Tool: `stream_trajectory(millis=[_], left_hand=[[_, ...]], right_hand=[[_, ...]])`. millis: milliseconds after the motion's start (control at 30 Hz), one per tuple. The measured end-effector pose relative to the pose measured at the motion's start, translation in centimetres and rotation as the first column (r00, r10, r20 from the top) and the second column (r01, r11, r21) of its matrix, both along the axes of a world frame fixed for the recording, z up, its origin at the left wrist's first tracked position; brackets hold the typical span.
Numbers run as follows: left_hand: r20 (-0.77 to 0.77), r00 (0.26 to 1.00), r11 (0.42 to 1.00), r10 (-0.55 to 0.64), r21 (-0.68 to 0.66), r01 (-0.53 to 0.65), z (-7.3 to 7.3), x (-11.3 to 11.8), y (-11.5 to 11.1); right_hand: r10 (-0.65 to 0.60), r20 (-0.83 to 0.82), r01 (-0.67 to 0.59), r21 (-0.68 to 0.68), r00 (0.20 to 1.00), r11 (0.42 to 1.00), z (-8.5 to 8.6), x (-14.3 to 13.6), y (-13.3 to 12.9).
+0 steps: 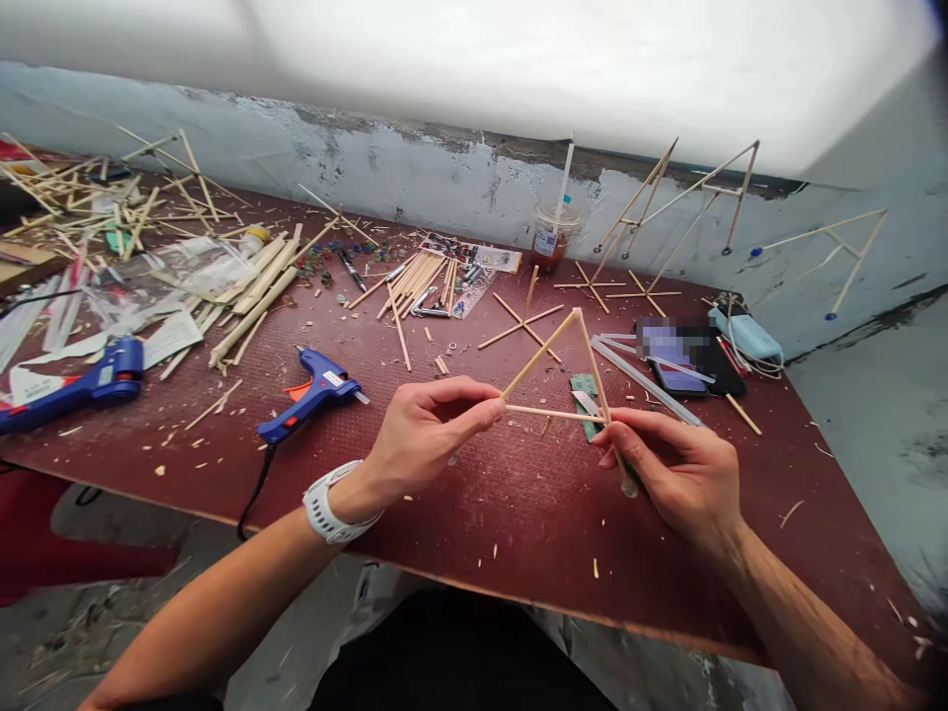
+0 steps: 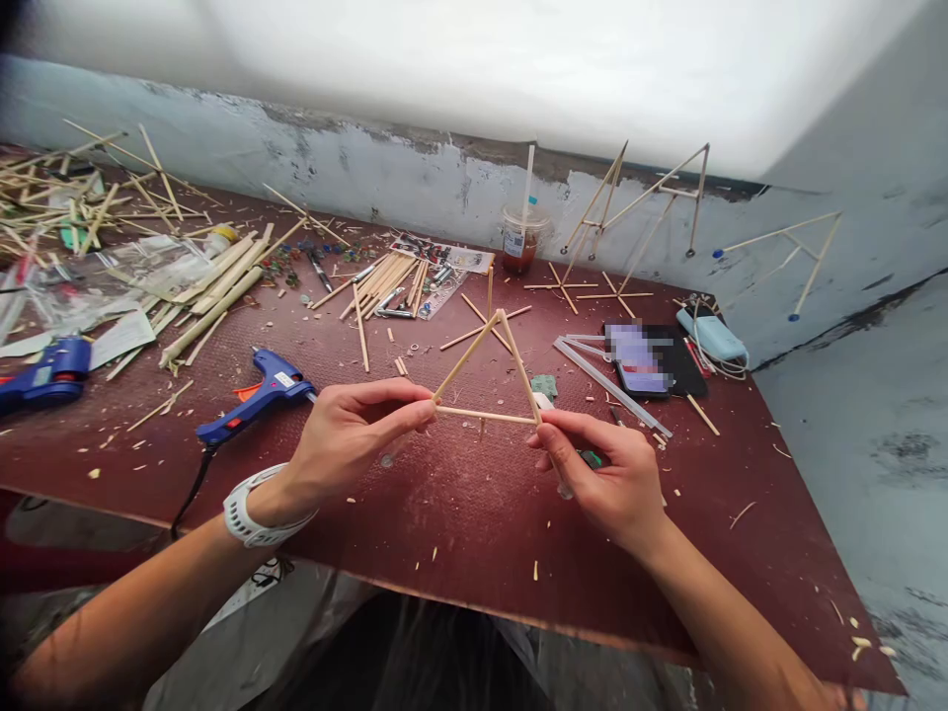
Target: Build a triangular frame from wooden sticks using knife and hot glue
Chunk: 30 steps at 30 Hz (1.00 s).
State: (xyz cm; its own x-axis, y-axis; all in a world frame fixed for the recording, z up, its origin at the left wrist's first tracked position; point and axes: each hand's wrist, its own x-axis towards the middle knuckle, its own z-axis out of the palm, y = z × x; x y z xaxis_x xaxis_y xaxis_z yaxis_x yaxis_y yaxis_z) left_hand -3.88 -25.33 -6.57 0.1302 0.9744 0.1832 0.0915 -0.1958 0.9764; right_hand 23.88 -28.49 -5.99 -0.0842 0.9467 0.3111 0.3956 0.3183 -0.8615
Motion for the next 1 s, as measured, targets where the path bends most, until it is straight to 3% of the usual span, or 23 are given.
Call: stream_trajectory(millis=[500, 833, 1000], left_hand=[[-0.019, 1.000, 0.986, 0.022, 0.163, -0.019, -0.05, 0.13, -0.04], [0.001, 1.000, 0.995, 0.012, 0.098, -0.012, 0.09, 0.21, -0.20], [0.032, 0.999, 0.998, -0.028, -0.046, 0.030, 0.18, 0.39, -0.28]], right_hand=[[0.008, 0.001, -0.008, 0.021, 1.000, 1.000, -0.12, 0.00, 0.07], [0.016, -0.013, -0.017, -0.035, 1.000, 0.999, -0.10, 0.06, 0.09], [0.098, -0.065, -0.112, -0.253, 0.993, 0.961, 0.22, 0.33, 0.39]])
